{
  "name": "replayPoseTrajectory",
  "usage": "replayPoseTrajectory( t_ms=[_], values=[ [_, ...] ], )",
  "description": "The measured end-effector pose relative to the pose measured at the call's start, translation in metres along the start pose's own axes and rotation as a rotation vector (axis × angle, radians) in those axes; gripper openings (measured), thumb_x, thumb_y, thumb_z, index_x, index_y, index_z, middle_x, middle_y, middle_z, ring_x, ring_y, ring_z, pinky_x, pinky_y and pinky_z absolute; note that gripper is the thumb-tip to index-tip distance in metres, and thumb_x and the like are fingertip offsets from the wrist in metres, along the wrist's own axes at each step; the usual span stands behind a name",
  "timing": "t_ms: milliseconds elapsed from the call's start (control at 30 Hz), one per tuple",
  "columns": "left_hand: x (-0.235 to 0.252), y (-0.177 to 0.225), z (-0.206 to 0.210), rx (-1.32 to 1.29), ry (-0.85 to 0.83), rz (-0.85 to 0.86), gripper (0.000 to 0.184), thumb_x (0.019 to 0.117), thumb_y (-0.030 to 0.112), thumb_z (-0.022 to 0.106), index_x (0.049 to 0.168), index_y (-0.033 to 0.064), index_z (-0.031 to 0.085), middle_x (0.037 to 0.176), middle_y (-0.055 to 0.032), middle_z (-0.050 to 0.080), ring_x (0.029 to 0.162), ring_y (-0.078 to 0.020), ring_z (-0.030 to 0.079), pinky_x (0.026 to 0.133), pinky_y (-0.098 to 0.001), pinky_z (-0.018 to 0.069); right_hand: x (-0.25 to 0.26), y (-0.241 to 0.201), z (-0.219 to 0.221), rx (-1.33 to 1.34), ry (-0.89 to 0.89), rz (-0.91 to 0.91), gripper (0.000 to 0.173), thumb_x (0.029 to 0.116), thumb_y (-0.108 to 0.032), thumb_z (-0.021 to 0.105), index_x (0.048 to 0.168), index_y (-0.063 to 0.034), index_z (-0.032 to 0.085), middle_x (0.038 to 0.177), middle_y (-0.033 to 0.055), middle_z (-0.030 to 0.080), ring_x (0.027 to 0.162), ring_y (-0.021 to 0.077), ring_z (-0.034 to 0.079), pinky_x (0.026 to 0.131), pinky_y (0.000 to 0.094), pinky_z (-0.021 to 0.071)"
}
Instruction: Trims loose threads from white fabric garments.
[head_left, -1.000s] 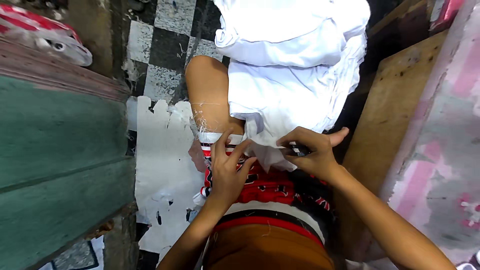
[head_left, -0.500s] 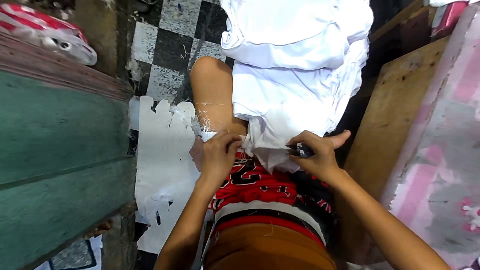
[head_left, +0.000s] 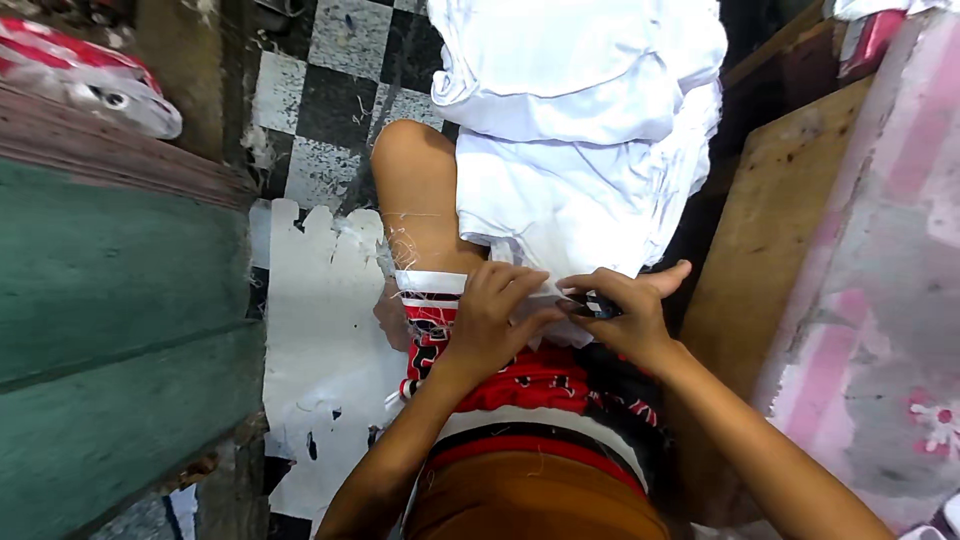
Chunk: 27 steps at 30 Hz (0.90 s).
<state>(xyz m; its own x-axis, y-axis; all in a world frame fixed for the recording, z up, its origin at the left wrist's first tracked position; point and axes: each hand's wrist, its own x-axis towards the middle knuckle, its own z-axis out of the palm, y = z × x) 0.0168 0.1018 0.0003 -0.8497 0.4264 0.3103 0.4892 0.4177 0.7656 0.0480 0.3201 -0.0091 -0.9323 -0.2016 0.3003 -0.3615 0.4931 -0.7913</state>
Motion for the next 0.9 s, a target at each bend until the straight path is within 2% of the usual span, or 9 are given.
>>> replayPoseTrajectory(
  t_ms=[67, 133, 233, 333, 467, 600, 700, 833, 900],
  values=[
    [0.005, 0.0, -0.001, -0.074, -0.021, -0.034, 0.021, 0.095, 0.015, 0.07, 0.107, -0.0007, 0.077, 0.104, -0.0123, 0.075, 0.098, -0.0207, 0.07, 0.09, -0.0335, 0.0549, 0.0, 0.0, 0.001, -0.016, 0.009, 0.009, 0.024, 0.0854, -0.012, 0.074, 0.105, 0.0016, 0.075, 0.081, 0.0079, 0.069, 0.072, 0.0055, 0.063, 0.066, 0.0167, 0.0512],
    [0.009, -0.005, -0.002, -0.109, -0.048, -0.028, 0.015, 0.0932, 0.007, 0.07, 0.103, -0.0012, 0.077, 0.102, -0.0127, 0.075, 0.097, -0.0197, 0.071, 0.09, -0.0315, 0.0558, -0.001, 0.0, 0.005, -0.02, 0.025, 0.038, 0.023, 0.0856, -0.012, 0.075, 0.105, 0.0016, 0.076, 0.082, 0.0085, 0.071, 0.074, 0.0064, 0.065, 0.068, 0.0174, 0.0524],
    [0.011, -0.014, 0.0, -0.169, -0.072, -0.022, 0.013, 0.0888, 0.006, 0.075, 0.1, -0.0001, 0.078, 0.101, -0.0117, 0.075, 0.096, -0.017, 0.07, 0.089, -0.028, 0.0555, -0.001, -0.004, 0.008, -0.004, 0.039, 0.101, 0.021, 0.0849, -0.01, 0.075, 0.103, 0.0012, 0.076, 0.087, 0.0084, 0.074, 0.078, 0.0049, 0.067, 0.071, 0.0169, 0.054],
    [0.012, -0.018, 0.003, -0.258, -0.067, -0.053, 0.01, 0.088, 0.003, 0.075, 0.096, -0.0011, 0.078, 0.099, -0.0107, 0.075, 0.095, -0.0122, 0.07, 0.088, -0.0237, 0.0554, -0.001, -0.007, 0.009, 0.067, 0.054, 0.195, 0.018, 0.0861, -0.008, 0.073, 0.1, 0.0017, 0.076, 0.086, 0.0065, 0.074, 0.071, -0.0007, 0.062, 0.066, 0.0134, 0.0501],
    [0.013, -0.018, 0.004, -0.288, -0.063, -0.071, 0.009, 0.0877, 0.002, 0.076, 0.096, -0.0018, 0.078, 0.1, -0.0105, 0.074, 0.096, -0.0108, 0.07, 0.088, -0.0228, 0.0562, -0.001, -0.011, 0.01, 0.289, 0.074, 0.41, 0.013, 0.0887, -0.005, 0.073, 0.101, -0.0013, 0.073, 0.083, -0.0043, 0.071, 0.061, -0.009, 0.051, 0.057, 0.0089, 0.0438],
    [0.012, -0.018, 0.011, -0.259, 0.013, -0.032, 0.005, 0.0873, -0.001, 0.075, 0.092, -0.002, 0.078, 0.095, -0.0114, 0.074, 0.093, -0.0133, 0.07, 0.088, -0.0245, 0.056, 0.0, -0.013, 0.012, 0.472, 0.077, 0.513, 0.012, 0.091, -0.001, 0.069, 0.102, -0.0054, 0.071, 0.092, -0.007, 0.073, 0.066, -0.0064, 0.057, 0.061, 0.0116, 0.0492],
    [0.01, -0.017, 0.017, -0.238, 0.078, -0.016, 0.006, 0.0905, -0.001, 0.07, 0.091, -0.0049, 0.075, 0.093, -0.0134, 0.074, 0.092, -0.0154, 0.071, 0.088, -0.0265, 0.0563, 0.002, -0.014, 0.013, 0.56, 0.096, 0.609, 0.012, 0.0921, -0.002, 0.069, 0.103, -0.0078, 0.071, 0.09, -0.0078, 0.072, 0.065, -0.0044, 0.058, 0.06, 0.0129, 0.0497],
    [0.006, -0.018, 0.013, -0.273, 0.111, -0.155, 0.009, 0.0958, 0.002, 0.065, 0.096, -0.0053, 0.07, 0.096, -0.0104, 0.071, 0.091, -0.0078, 0.068, 0.086, -0.0233, 0.0563, 0.0, -0.013, 0.014, 0.554, 0.076, 0.575, 0.013, 0.091, 0.0, 0.069, 0.102, -0.0074, 0.071, 0.092, -0.0075, 0.072, 0.067, -0.0047, 0.058, 0.062, 0.0128, 0.0508],
    [0.006, -0.019, 0.006, -0.227, 0.116, -0.175, 0.011, 0.0984, 0.003, 0.062, 0.098, -0.0055, 0.068, 0.097, -0.01, 0.068, 0.089, -0.0071, 0.066, 0.085, -0.0222, 0.0554, 0.0, -0.013, 0.014, 0.511, 0.058, 0.549, 0.012, 0.0912, -0.001, 0.069, 0.101, -0.007, 0.071, 0.091, -0.0074, 0.072, 0.067, -0.0052, 0.058, 0.062, 0.0124, 0.0499]
  ],
)
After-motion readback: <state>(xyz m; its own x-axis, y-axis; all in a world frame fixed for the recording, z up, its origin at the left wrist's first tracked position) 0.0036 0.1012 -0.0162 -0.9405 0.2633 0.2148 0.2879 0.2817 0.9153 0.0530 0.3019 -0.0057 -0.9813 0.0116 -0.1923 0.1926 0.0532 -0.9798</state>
